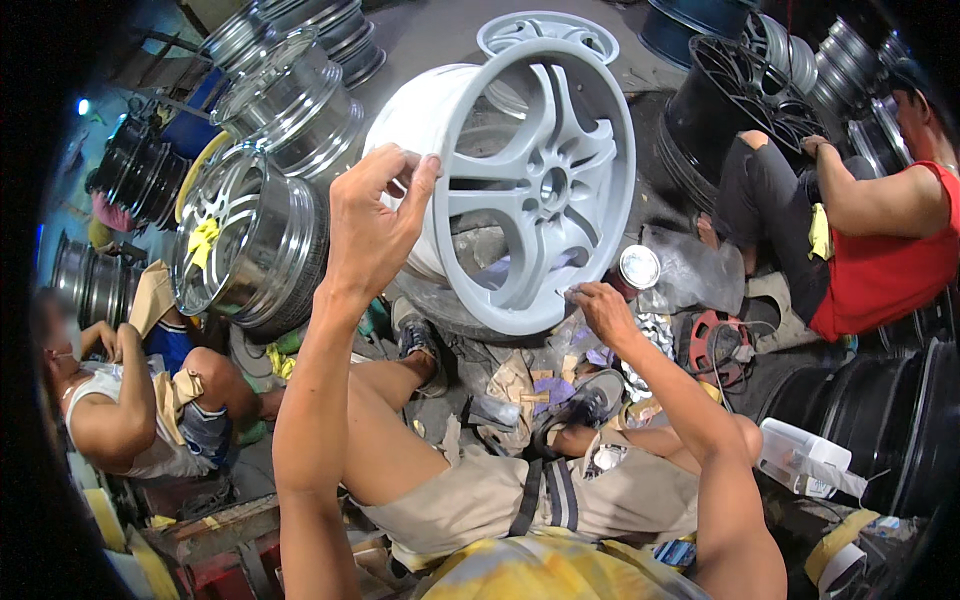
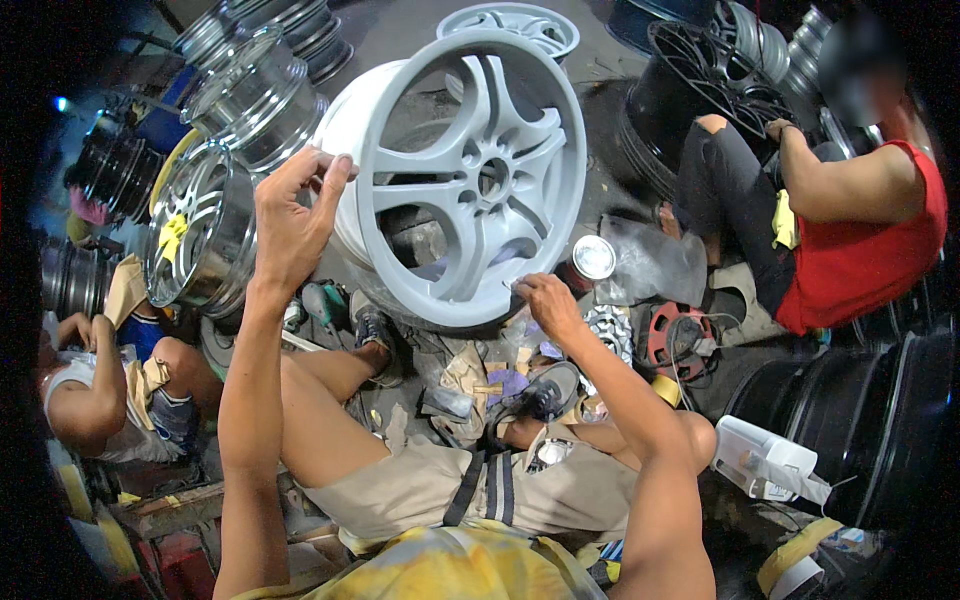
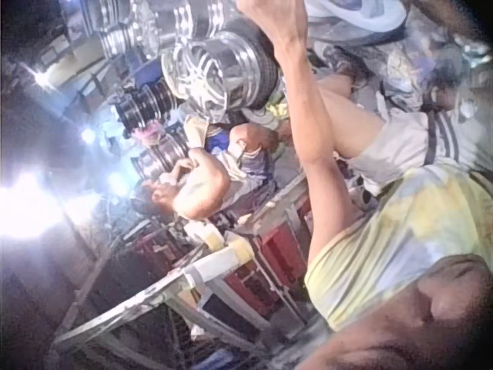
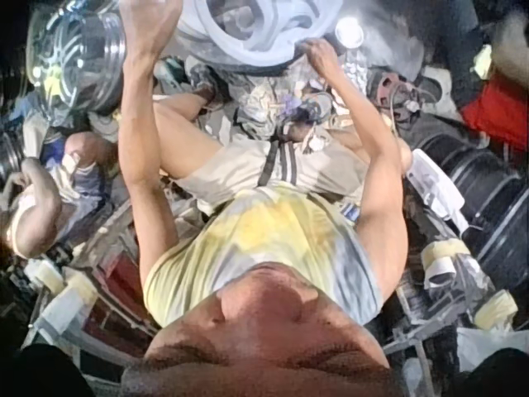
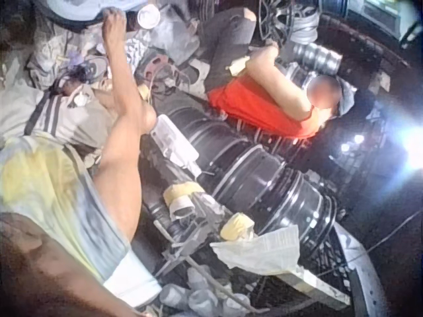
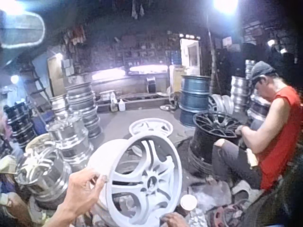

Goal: The person scrubs a silver car wheel rim with a purple sponge, focusing on the spokes and inner barrel. The person rotates the rim to access different areas and continues scrubbing the surface.

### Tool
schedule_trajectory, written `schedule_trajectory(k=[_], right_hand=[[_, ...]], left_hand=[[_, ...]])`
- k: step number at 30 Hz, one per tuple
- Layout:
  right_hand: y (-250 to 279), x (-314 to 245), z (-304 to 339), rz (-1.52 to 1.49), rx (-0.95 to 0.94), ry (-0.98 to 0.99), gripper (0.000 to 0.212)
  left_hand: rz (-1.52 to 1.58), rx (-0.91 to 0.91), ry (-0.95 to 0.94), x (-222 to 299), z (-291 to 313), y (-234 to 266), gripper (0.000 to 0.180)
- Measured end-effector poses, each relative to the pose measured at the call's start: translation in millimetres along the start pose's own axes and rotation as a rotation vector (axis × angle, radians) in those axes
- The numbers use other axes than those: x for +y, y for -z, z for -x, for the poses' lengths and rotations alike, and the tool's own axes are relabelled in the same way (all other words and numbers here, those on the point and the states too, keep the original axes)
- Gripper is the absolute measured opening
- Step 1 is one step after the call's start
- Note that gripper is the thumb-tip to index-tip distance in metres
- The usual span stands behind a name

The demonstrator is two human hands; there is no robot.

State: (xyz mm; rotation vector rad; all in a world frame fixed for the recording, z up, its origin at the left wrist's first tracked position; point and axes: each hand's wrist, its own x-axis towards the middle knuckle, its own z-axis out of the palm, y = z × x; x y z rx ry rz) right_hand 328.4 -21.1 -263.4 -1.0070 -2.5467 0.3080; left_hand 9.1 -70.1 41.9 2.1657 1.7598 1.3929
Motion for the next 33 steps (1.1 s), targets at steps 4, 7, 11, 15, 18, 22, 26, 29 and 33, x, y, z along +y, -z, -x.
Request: schedule_trajectory(k=[4,7,11,15,18,22,26,29,33], right_hand=[[14.0,-98.3,-24.5,-0.335,-0.077,-0.143,0.039],[76.2,-146.7,-78.1,-1.156,-0.007,-0.318,0.025],[86.5,-140.8,-95.3,-1.233,0.147,-0.277,0.027],[48.2,-145.0,-82.9,-0.582,0.176,-0.146,0.032],[48.6,-162.7,-111.8,-0.770,0.305,-0.192,0.029],[72.9,-172.2,-142.2,-0.842,0.443,-0.122,0.032],[46.9,-147.8,-75.8,-0.572,0.046,-0.231,0.036],[56.3,-108.3,-59.9,-0.525,-0.211,-0.186,0.036],[100.4,-74.3,-38.5,-0.564,-0.278,-0.269,0.029]], left_hand=[[0.024,0.080,0.054,-10.9,-0.2,1.2,0.018],[0.001,0.044,0.058,-7.1,-4.3,-4.0,0.018],[0.045,0.072,0.051,-7.5,-4.0,-4.8,0.019],[0.006,0.048,0.149,-18.3,-3.3,2.0,0.019],[-0.002,0.002,0.147,-20.6,-1.8,-7.1,0.018],[0.059,-0.036,0.207,-18.3,-3.4,-22.1,0.023],[0.022,-0.144,0.262,-27.9,-0.4,-22.3,0.031],[0.018,-0.188,0.250,-22.8,-2.5,-25.0,0.035],[-0.021,-0.178,0.220,-24.8,3.9,-23.8,0.036]])
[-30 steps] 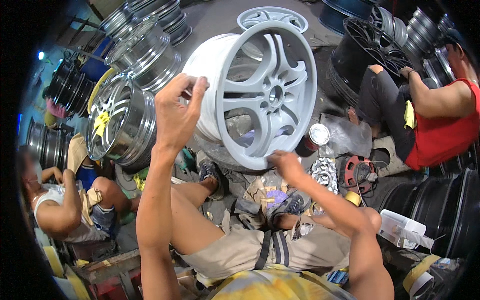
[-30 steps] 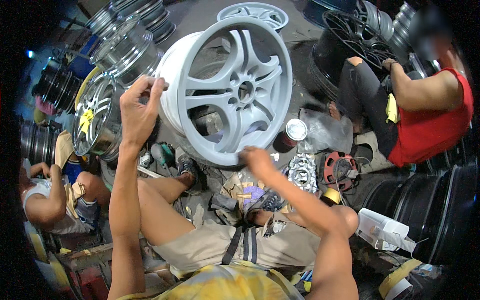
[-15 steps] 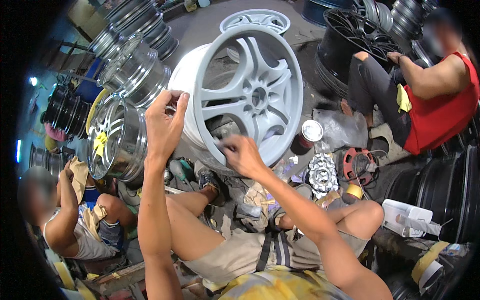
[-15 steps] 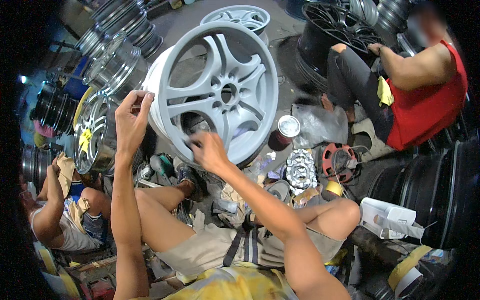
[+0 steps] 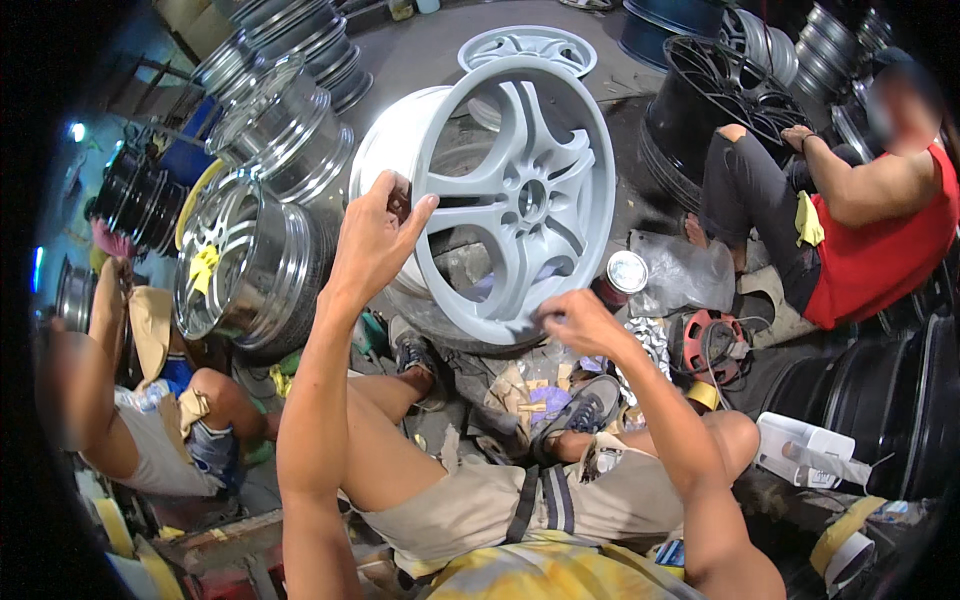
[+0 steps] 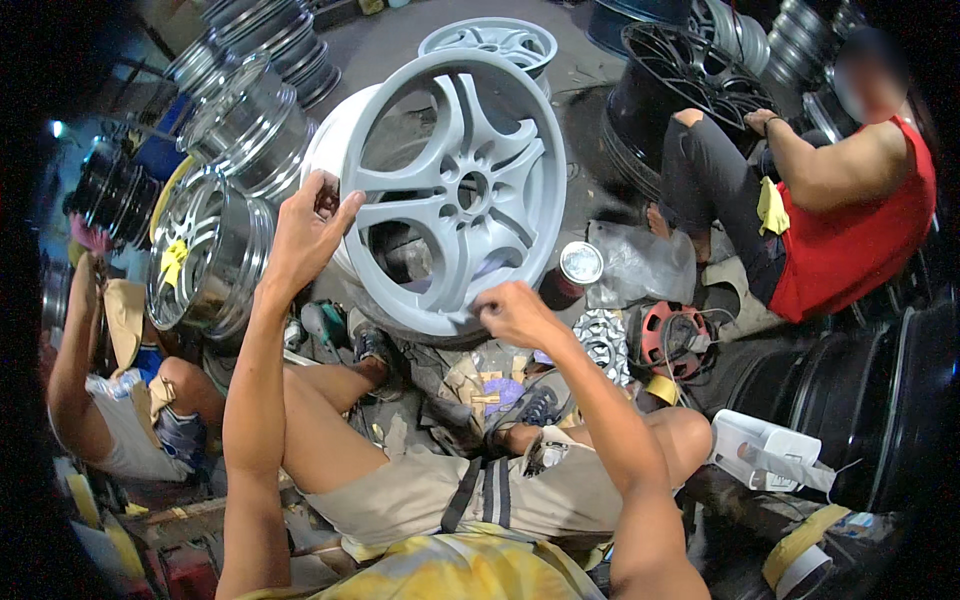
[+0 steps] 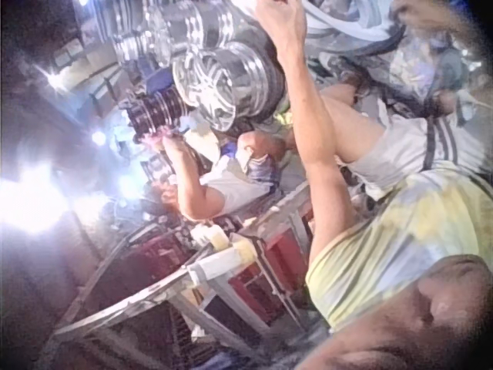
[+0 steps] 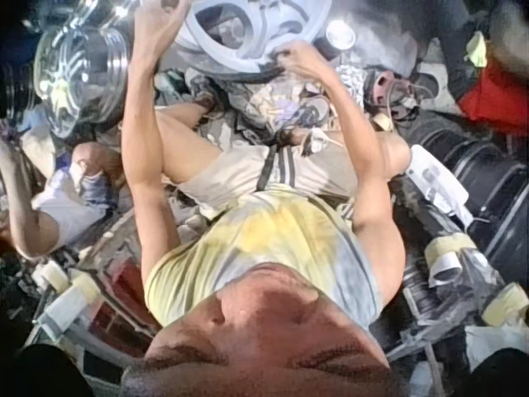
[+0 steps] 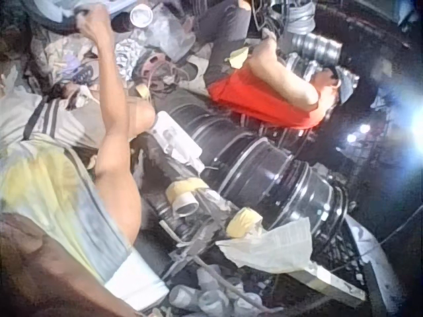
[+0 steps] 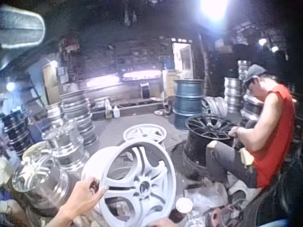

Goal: The person scrubs a silver car wheel rim with a purple sponge, focusing on the spokes and inner barrel. The person rotates the rim to access different areas and continues scrubbing the surface.

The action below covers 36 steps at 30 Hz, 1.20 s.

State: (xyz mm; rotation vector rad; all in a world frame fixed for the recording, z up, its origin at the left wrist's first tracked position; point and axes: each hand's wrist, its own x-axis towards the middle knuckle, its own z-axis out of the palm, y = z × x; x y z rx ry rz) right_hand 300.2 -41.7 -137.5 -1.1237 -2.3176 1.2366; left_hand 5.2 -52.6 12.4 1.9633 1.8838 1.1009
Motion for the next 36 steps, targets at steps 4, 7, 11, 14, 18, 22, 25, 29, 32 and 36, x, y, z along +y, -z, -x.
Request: schedule_trajectory(k=[4,7,11,14,18,22,25,29,32,36], right_hand=[[-23.8,-18.6,-12.3,0.098,0.377,0.327,0.026],[-69.8,-26.8,-35.4,0.487,0.509,0.413,0.028],[-75.0,-19.7,-27.8,0.702,0.243,0.488,0.026],[-9.4,-21.5,-43.6,0.989,0.194,0.527,0.022],[-8.6,-37.7,-53.8,1.151,0.112,0.554,0.022],[5.1,-38.8,-54.9,1.235,0.056,0.637,0.024],[48.3,-68.7,-96.5,1.279,0.234,0.903,0.013],[53.5,-109.0,-112.0,1.364,0.071,1.022,0.014],[35.3,-58.9,-94.3,1.355,0.238,0.885,0.023],[-47.8,-15.5,-22.0,0.785,0.167,0.375,0.037]], left_hand=[[-0.096,-0.022,0.047,5.7,-5.2,0.4,0.041],[-0.082,-0.028,0.034,4.3,-4.2,-1.9,0.039],[-0.043,-0.051,0.038,2.0,4.3,0.5,0.036],[0.022,-0.033,0.014,2.2,2.8,-1.7,0.036],[0.006,-0.023,0.032,-5.0,6.0,-1.3,0.036],[0.036,-0.035,-0.013,-10.1,8.0,1.8,0.034],[0.050,-0.030,-0.029,-6.8,1.3,-4.5,0.032],[0.032,-0.024,0.001,-11.0,5.7,2.9,0.032],[0.022,-0.044,0.001,-10.5,5.5,3.3,0.034],[-0.010,-0.111,0.018,-4.9,5.3,-0.1,0.039]])
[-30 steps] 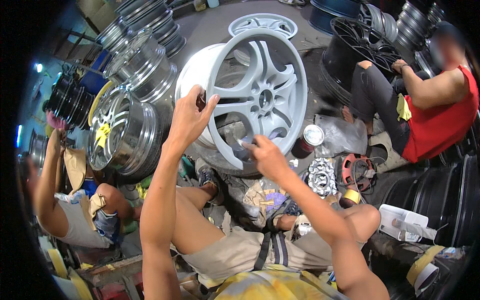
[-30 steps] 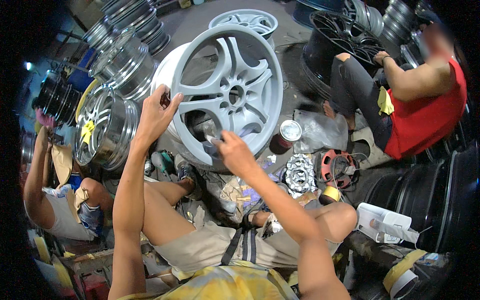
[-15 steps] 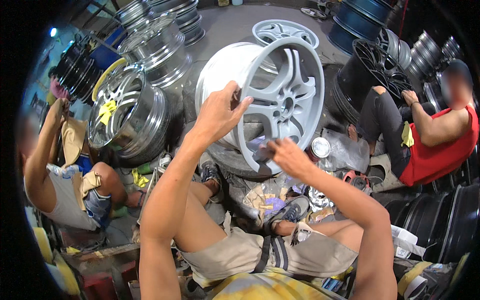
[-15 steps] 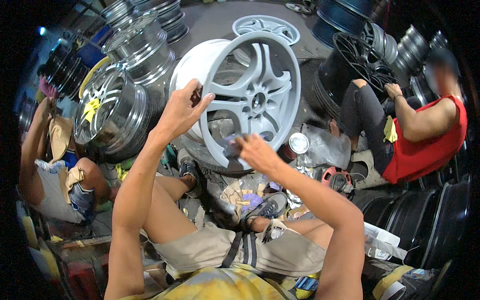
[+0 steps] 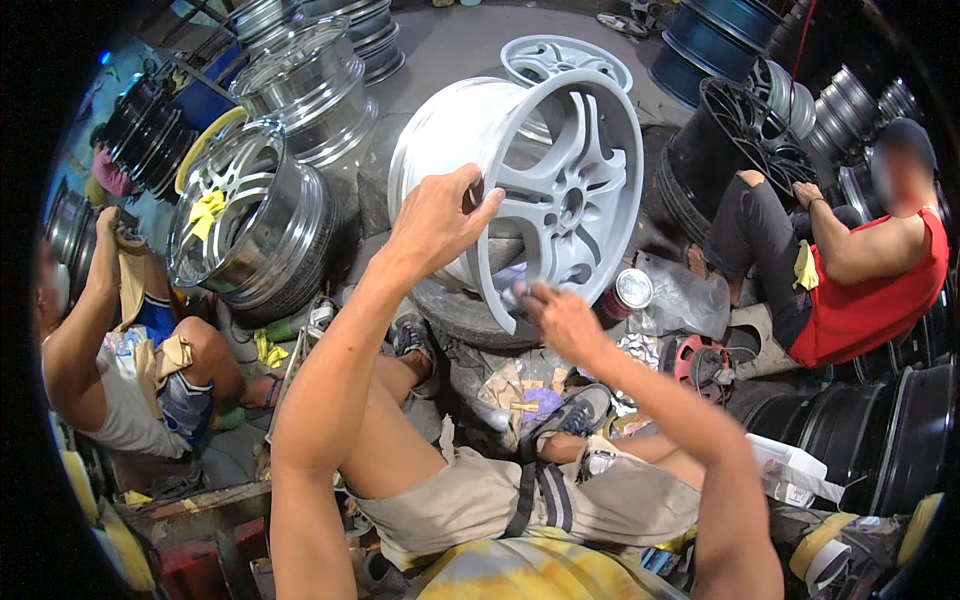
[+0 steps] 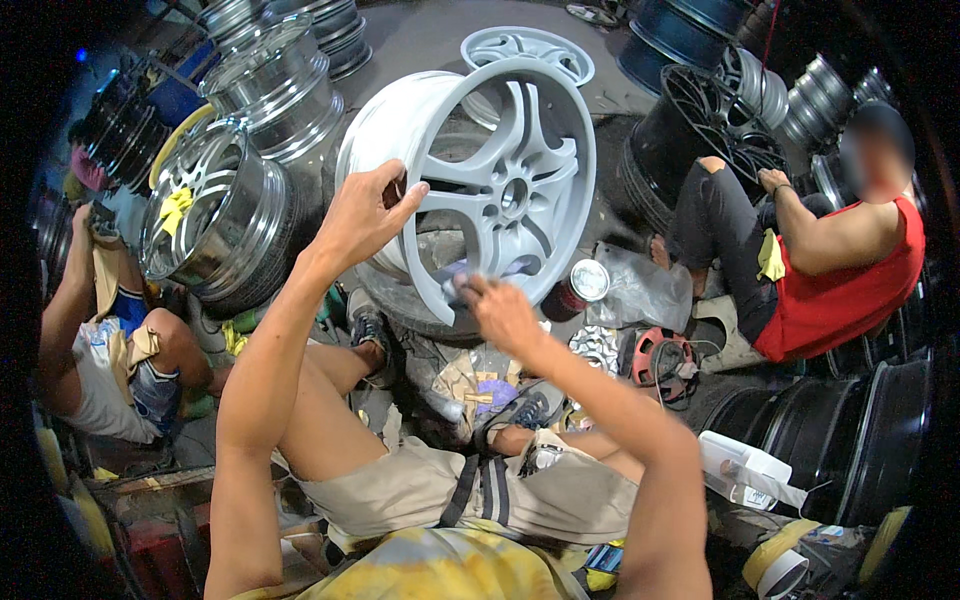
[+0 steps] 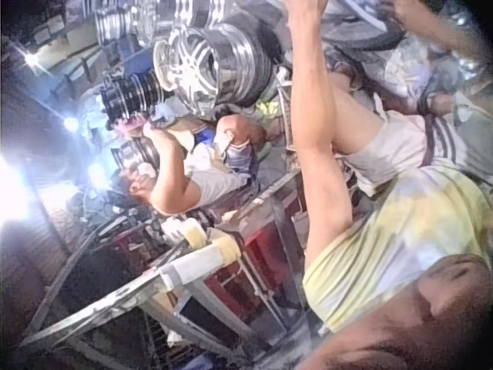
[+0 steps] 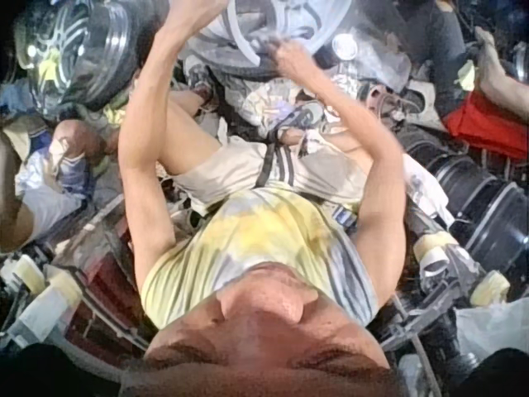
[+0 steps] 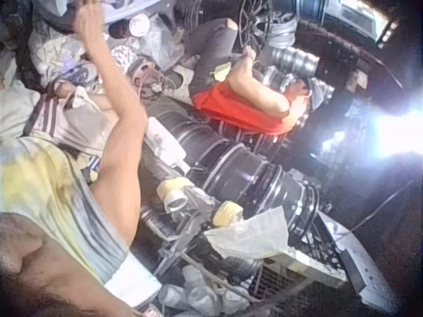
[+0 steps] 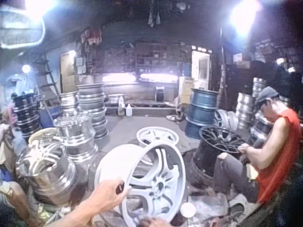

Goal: The person scrubs a silver car wheel rim with a purple sponge, focusing on the spokes and inner barrel. The person rotates the rim to access different areas and continues scrubbing the surface.

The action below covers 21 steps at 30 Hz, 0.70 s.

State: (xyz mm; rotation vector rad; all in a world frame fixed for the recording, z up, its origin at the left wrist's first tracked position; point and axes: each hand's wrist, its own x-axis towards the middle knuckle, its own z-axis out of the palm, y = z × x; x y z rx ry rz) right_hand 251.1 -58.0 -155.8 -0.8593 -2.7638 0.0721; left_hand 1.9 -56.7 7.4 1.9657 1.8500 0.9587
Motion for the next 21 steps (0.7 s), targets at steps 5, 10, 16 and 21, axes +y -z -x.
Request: schedule_trajectory(k=[5,10,16,21], right_hand=[[-39.0,16.4,44.4,-0.794,-0.057,-0.388,0.023],[-56.1,51.7,90.4,-0.451,0.232,-0.644,0.017],[-80.5,-4.0,65.6,-0.347,0.263,-0.286,0.047],[-81.8,10.7,53.2,-0.095,0.195,-0.198,0.042]], left_hand=[[-0.097,-0.091,0.043,-5.0,15.0,9.9,0.057],[-0.200,-0.386,0.096,-20.9,35.0,-8.7,0.064],[0.006,-0.550,0.183,-64.4,87.3,-82.0,0.039],[0.331,-0.321,0.214,-63.8,102.4,-107.4,0.054]])
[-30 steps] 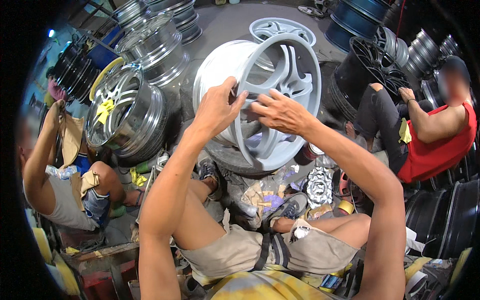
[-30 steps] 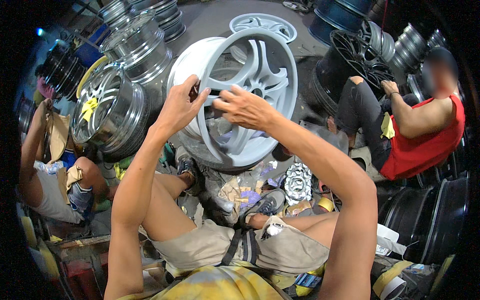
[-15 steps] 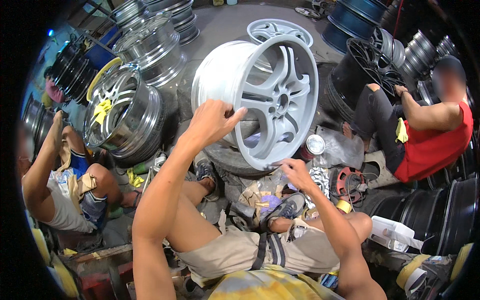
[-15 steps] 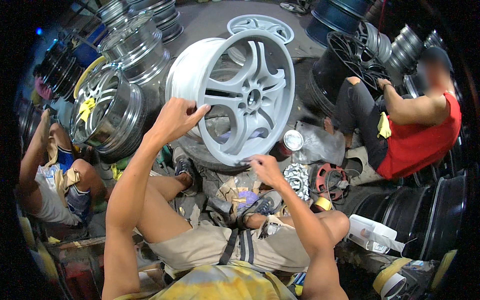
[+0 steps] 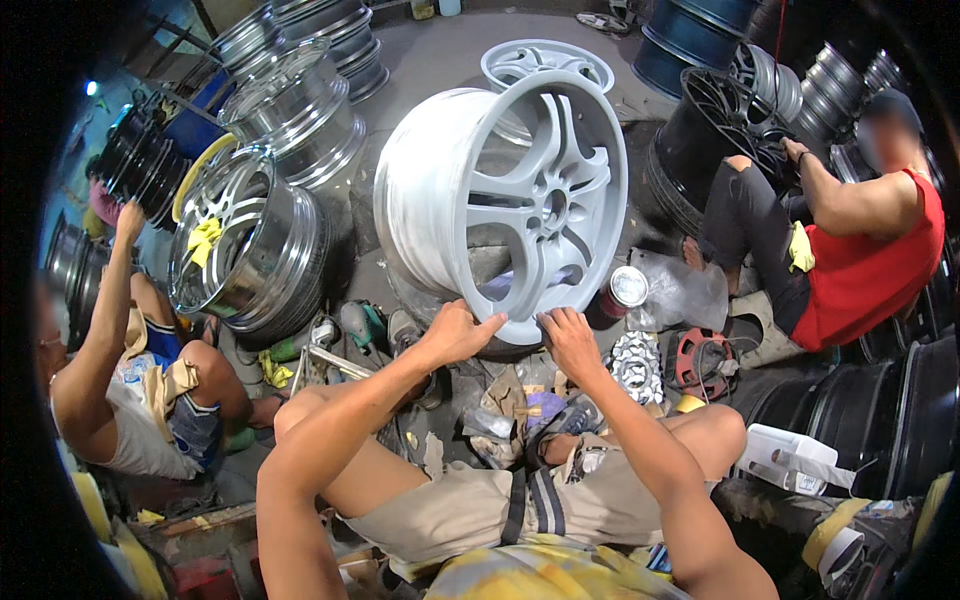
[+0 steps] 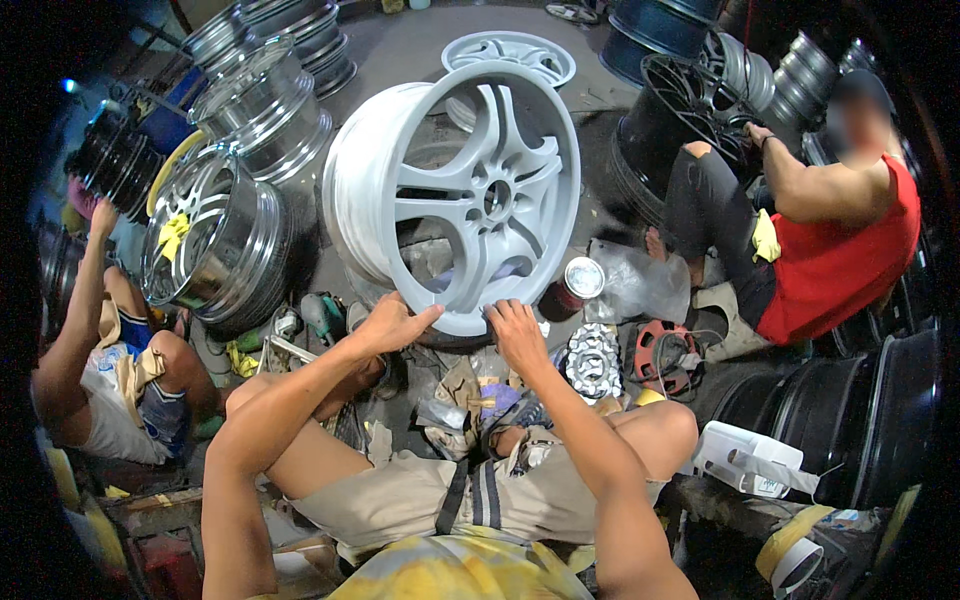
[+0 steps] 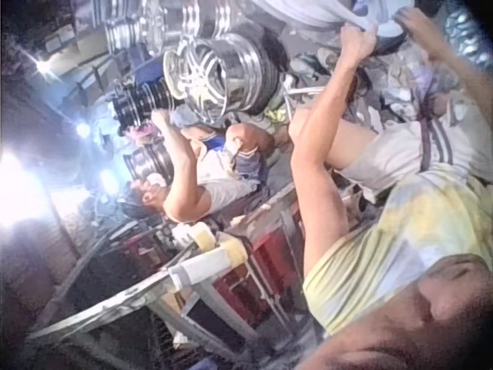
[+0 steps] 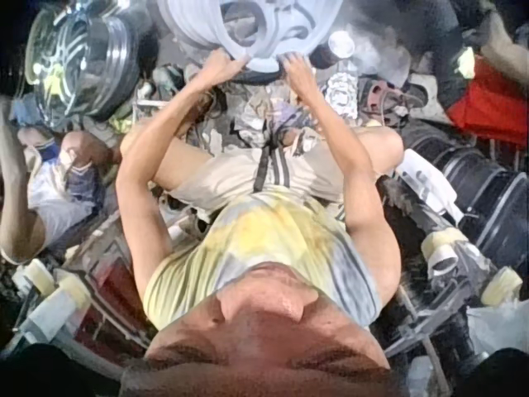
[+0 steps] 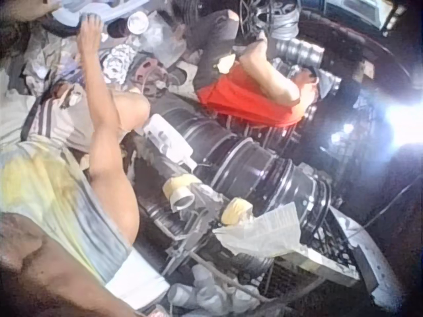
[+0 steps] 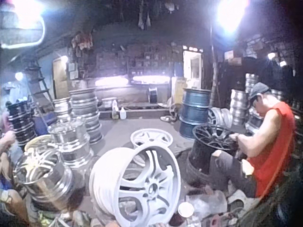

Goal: The person scrubs a silver car wheel rim with a purple sponge, focusing on the spokes and inner barrel. The person rotates the rim to access different areas and continues scrubbing the surface.

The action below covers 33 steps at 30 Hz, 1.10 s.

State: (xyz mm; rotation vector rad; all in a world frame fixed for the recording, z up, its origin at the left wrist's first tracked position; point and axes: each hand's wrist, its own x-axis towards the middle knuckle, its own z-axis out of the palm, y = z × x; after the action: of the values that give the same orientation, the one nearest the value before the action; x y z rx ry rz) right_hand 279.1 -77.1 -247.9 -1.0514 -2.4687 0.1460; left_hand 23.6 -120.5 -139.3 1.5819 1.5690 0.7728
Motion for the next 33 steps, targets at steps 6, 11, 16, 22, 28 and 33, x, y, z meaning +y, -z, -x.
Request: schedule_trajectory(k=[6,11,16,22,28,33], right_hand=[[5.7,-19.3,-29.1,0.013,-0.043,-0.037,0.025],[69.8,-88.7,-79.9,-0.276,-0.072,-0.169,0.032],[71.5,-94.6,-72.4,-0.638,0.036,-0.150,0.042],[43.1,-26.1,-29.0,-0.780,0.057,-0.194,0.036],[24.8,-6.4,-109.5,-0.557,0.478,-0.434,0.037],[42.6,-85.4,-96.9,-0.508,0.394,-0.055,0.044]], left_hand=[[-0.146,0.010,0.069,-26.2,-23.0,11.5,0.054],[-0.562,0.357,-0.026,95.5,-48.0,98.9,0.049],[-0.518,0.341,-0.112,121.8,-64.3,111.9,0.051],[-0.310,0.440,-0.131,108.5,-67.9,116.9,0.068],[-0.291,0.584,-0.242,115.6,-91.5,105.3,0.068],[-0.275,0.588,-0.188,102.1,-91.1,107.0,0.064]])
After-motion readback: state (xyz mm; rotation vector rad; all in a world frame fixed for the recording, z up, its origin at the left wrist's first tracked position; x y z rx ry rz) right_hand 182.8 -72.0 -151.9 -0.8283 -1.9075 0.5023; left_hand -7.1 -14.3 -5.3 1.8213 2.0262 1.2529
